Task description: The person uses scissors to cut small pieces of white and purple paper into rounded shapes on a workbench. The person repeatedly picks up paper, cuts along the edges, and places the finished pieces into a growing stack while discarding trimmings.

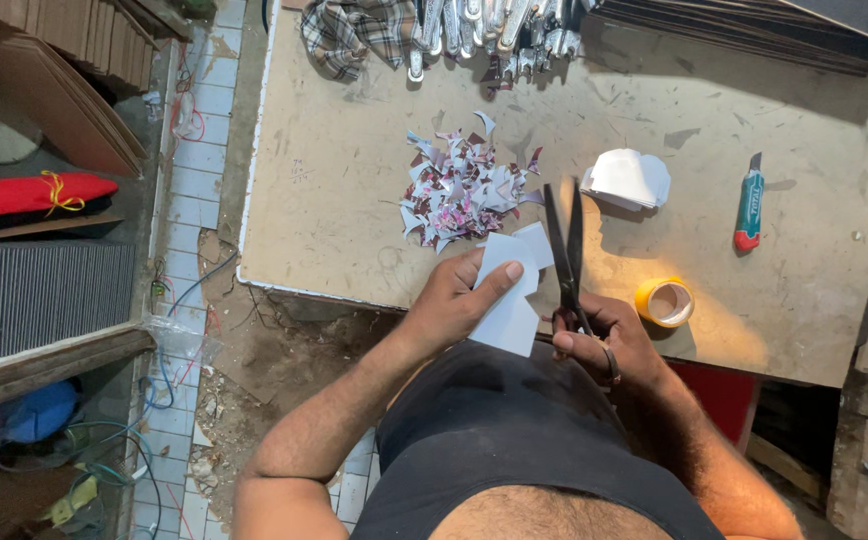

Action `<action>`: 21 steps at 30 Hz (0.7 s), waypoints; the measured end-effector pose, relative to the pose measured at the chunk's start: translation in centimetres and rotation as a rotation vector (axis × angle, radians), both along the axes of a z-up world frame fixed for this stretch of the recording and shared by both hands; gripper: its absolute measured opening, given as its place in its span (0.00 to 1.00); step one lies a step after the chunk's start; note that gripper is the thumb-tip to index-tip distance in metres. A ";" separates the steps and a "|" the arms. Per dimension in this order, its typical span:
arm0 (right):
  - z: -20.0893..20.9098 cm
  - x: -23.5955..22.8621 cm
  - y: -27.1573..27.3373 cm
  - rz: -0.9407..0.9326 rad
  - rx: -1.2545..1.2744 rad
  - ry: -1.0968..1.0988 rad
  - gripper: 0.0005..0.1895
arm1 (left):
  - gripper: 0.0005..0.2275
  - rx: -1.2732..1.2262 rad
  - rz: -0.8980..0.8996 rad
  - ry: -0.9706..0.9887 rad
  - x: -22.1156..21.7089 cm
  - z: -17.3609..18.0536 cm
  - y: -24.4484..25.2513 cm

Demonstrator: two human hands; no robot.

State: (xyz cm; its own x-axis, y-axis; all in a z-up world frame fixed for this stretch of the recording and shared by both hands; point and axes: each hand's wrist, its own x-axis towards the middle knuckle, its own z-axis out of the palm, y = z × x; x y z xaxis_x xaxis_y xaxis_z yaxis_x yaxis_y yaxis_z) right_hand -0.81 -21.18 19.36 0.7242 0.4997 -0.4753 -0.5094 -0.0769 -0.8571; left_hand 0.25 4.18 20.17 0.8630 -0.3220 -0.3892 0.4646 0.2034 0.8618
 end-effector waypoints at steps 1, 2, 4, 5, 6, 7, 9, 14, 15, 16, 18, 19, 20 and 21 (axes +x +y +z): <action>0.4 0.2 0.2 0.011 0.083 -0.064 0.14 | 0.15 0.034 0.046 -0.069 -0.2 0.0 -0.3; 0.8 0.3 0.6 -0.009 0.016 -0.077 0.14 | 0.15 0.068 0.091 -0.139 -0.5 0.0 -0.8; 1.6 0.0 1.4 -0.058 -0.119 -0.093 0.17 | 0.15 0.050 0.171 -0.176 -1.4 0.0 -1.8; 1.9 0.0 1.8 -0.092 -0.119 -0.070 0.16 | 0.15 0.000 0.207 -0.150 -1.6 -0.1 -2.3; 2.2 0.0 2.2 -0.127 -0.119 -0.046 0.16 | 0.15 -0.050 0.244 -0.123 -1.8 -0.1 -2.6; 2.5 0.0 2.3 -0.164 -0.119 -0.019 0.15 | 0.16 -0.062 0.235 -0.103 -2.1 -0.1 -2.7; 3.2 0.1 2.1 -0.155 -0.159 0.014 0.14 | 0.16 -0.086 0.223 -0.066 -2.3 -0.1 -2.4; 3.7 0.6 1.1 -0.127 -0.186 0.080 0.14 | 0.15 -0.134 -0.050 0.016 -2.2 0.6 -0.9; 3.6 0.5 1.0 -0.128 -0.185 0.075 0.15 | 0.14 -0.123 -0.090 0.026 -2.2 0.8 -0.8; 3.4 0.3 1.0 -0.129 -0.185 0.069 0.15 | 0.14 -0.084 -0.078 -0.008 -2.2 1.0 -0.9; 2.9 0.0 1.1 -0.152 -0.137 -0.061 0.20 | 0.14 -0.006 -0.051 -0.081 -1.9 1.3 -1.1; 2.6 0.0 1.2 -0.162 -0.112 -0.130 0.22 | 0.13 -0.006 0.030 -0.098 -1.7 1.5 -1.3; 2.4 0.0 1.2 -0.134 -0.105 -0.253 0.25 | 0.13 -0.007 0.111 -0.114 -1.6 1.8 -1.6; 2.3 -0.1 1.2 -0.102 -0.097 -0.373 0.27 | 0.12 -0.007 0.194 -0.127 -1.5 2.0 -1.9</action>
